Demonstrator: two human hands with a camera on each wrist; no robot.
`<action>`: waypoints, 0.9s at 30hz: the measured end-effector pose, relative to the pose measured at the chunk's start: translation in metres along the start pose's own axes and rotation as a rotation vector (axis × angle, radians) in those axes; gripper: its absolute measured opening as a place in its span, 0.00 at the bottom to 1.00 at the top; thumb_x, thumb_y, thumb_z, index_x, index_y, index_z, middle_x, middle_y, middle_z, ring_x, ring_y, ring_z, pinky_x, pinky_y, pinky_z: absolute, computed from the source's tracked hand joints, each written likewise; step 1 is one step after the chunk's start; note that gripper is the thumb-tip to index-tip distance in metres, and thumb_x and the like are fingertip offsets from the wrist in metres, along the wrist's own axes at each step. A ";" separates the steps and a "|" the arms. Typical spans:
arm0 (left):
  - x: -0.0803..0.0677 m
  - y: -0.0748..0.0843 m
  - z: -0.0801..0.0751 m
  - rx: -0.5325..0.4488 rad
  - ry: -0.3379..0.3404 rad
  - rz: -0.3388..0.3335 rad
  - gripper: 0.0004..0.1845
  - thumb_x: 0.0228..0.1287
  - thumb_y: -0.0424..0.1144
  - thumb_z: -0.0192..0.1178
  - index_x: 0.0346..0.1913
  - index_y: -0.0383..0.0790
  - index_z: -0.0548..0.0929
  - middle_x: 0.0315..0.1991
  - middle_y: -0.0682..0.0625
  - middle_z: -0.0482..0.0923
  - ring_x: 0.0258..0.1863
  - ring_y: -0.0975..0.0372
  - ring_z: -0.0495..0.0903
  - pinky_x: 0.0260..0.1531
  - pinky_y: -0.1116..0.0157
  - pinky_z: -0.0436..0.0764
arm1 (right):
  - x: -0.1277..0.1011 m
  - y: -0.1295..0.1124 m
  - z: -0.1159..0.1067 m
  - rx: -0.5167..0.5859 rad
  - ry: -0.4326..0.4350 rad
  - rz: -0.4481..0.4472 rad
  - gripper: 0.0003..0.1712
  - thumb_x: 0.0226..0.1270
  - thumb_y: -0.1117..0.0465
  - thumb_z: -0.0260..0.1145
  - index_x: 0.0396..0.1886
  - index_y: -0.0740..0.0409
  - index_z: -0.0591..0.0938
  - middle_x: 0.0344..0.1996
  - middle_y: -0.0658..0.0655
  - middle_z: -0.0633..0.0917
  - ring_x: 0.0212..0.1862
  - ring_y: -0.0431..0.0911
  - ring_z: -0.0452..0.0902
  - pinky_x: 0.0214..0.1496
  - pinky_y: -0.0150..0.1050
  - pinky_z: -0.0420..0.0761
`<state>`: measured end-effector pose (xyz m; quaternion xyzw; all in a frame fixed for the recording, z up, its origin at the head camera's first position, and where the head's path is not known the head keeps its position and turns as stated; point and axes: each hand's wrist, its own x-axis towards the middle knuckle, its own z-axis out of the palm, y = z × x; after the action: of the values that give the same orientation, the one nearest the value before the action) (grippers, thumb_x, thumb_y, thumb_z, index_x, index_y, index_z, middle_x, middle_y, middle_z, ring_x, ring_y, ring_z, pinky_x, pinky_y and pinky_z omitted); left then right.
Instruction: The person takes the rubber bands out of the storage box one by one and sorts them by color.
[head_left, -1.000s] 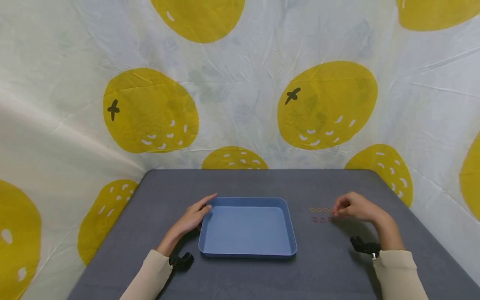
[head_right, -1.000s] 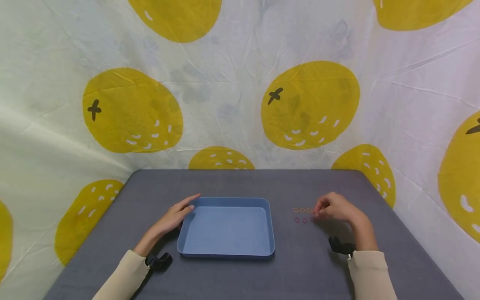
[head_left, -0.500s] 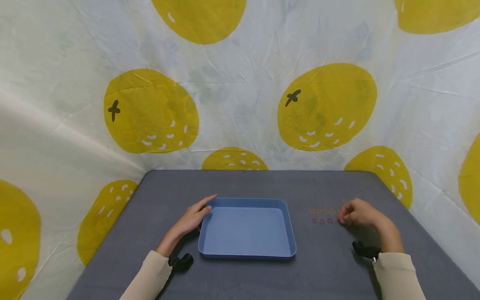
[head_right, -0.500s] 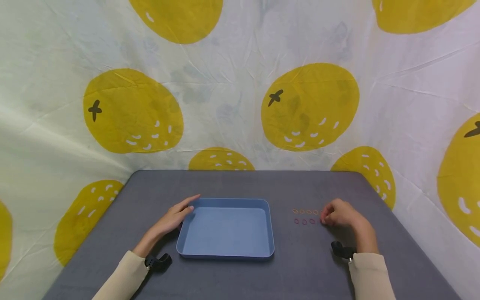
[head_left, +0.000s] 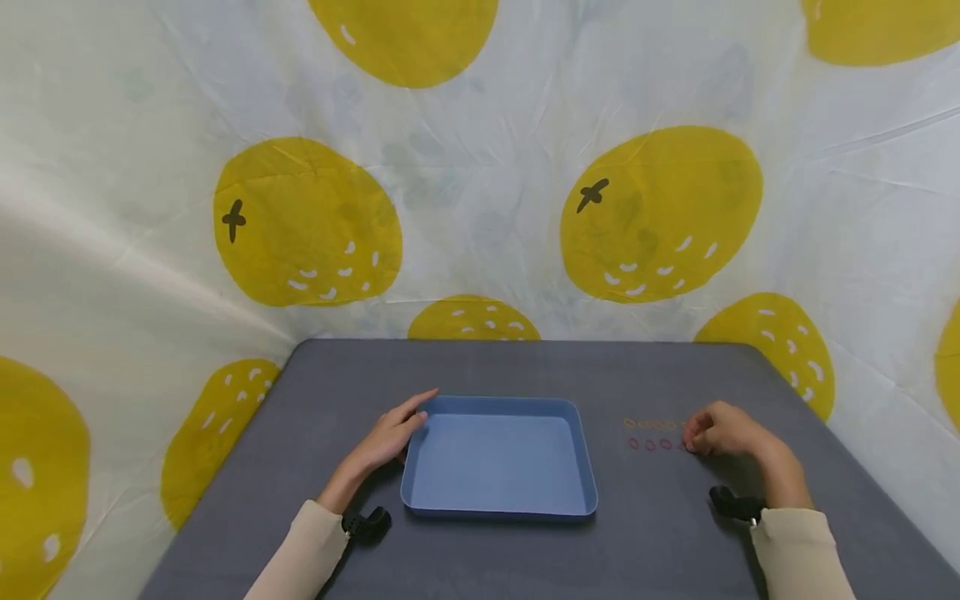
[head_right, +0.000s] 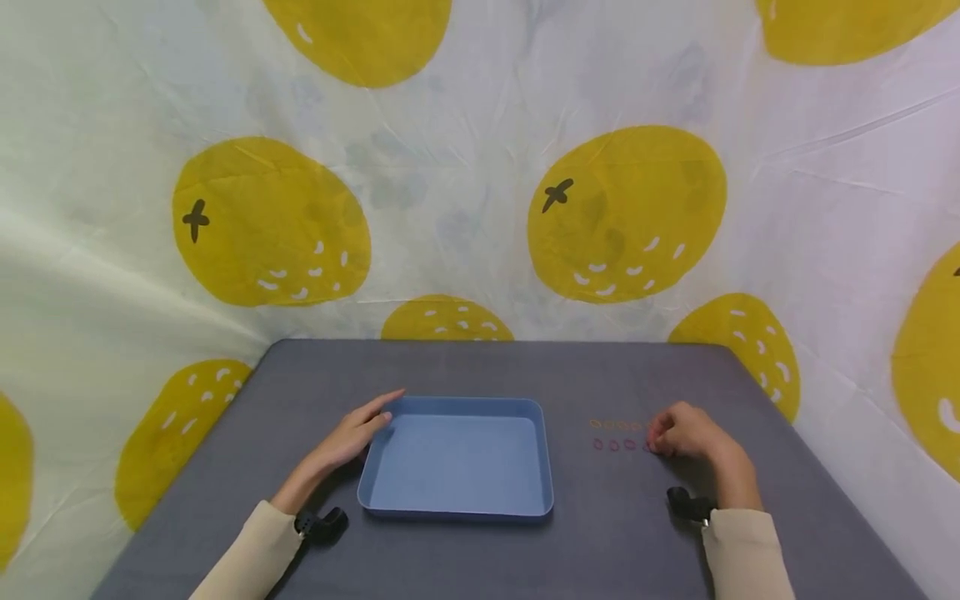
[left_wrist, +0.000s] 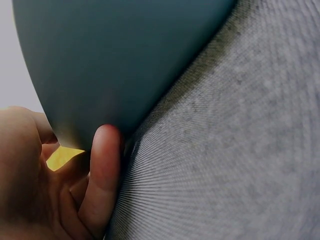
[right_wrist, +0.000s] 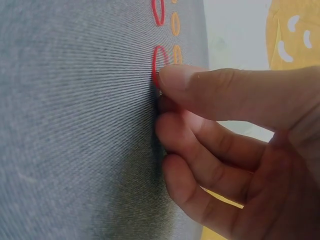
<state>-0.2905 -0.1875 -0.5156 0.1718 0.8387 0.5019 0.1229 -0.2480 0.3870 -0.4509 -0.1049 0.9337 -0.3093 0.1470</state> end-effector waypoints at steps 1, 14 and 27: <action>0.000 0.000 0.000 -0.001 -0.001 0.004 0.26 0.84 0.49 0.48 0.80 0.62 0.64 0.78 0.40 0.64 0.28 0.55 0.80 0.19 0.54 0.83 | -0.001 -0.001 0.000 -0.001 0.006 0.009 0.01 0.63 0.70 0.69 0.32 0.65 0.86 0.26 0.54 0.85 0.28 0.41 0.75 0.29 0.35 0.77; -0.001 0.002 -0.005 0.025 -0.011 -0.017 0.27 0.84 0.50 0.47 0.81 0.63 0.62 0.77 0.39 0.65 0.15 0.56 0.73 0.20 0.56 0.84 | -0.006 -0.019 -0.007 -0.077 0.096 0.035 0.06 0.65 0.66 0.67 0.36 0.64 0.88 0.23 0.52 0.84 0.27 0.43 0.76 0.29 0.36 0.77; 0.001 0.001 -0.001 0.014 -0.008 -0.008 0.26 0.84 0.49 0.47 0.80 0.63 0.63 0.76 0.38 0.66 0.22 0.55 0.77 0.19 0.55 0.83 | -0.009 -0.036 -0.016 -0.148 0.106 0.022 0.11 0.75 0.60 0.64 0.41 0.64 0.87 0.24 0.52 0.84 0.27 0.41 0.75 0.31 0.36 0.74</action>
<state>-0.2915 -0.1875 -0.5141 0.1715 0.8424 0.4948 0.1268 -0.2415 0.3703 -0.4152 -0.0888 0.9615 -0.2429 0.0928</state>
